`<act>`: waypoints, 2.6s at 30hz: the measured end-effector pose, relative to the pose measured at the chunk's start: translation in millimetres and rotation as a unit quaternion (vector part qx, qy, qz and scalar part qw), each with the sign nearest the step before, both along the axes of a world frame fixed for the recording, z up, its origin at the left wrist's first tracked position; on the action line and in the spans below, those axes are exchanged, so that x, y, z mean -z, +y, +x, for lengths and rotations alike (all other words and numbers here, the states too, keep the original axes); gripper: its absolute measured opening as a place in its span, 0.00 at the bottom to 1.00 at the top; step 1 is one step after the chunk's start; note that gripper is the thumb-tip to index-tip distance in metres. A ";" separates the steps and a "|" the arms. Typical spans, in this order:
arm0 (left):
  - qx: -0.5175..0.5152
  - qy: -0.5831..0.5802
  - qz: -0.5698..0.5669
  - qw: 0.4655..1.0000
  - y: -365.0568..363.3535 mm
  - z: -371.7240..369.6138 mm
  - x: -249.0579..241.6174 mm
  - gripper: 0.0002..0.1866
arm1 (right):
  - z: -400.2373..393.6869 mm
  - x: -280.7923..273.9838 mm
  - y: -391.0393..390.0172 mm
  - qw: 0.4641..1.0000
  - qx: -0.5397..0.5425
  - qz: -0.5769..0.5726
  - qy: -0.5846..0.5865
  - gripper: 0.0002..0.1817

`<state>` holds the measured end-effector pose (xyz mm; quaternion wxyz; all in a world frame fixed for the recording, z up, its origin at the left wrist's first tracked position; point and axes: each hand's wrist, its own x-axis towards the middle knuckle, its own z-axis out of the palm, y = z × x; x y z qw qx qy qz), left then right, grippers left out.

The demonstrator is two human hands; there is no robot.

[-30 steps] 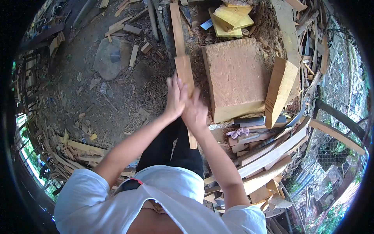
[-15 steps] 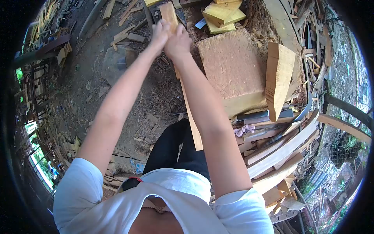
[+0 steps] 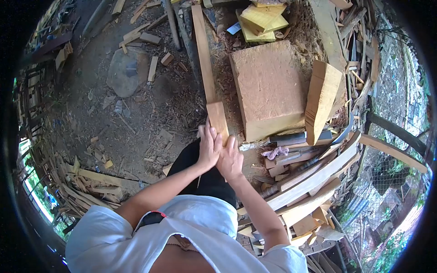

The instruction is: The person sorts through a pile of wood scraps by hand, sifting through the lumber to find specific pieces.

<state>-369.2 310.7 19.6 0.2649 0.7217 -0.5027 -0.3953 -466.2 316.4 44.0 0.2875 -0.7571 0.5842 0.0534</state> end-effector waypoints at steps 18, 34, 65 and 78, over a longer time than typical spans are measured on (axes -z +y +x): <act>0.000 -0.007 -0.085 0.996 -303.4 105.2 31.4 0.31 | 101.7 37.1 -280.9 0.989 0.047 -0.134 -0.046 0.28; -0.004 0.030 0.016 0.999 13.9 8.7 9.1 0.36 | 12.9 -5.4 8.4 1.000 0.019 0.001 0.002 0.31; -0.009 0.017 -0.076 0.997 -23.8 20.4 16.7 0.32 | 24.6 14.5 -15.3 0.996 0.036 -0.080 -0.014 0.32; -0.041 0.080 -0.143 0.986 -175.8 77.6 32.1 0.28 | 78.4 16.5 -163.1 0.994 0.055 -0.068 -0.066 0.25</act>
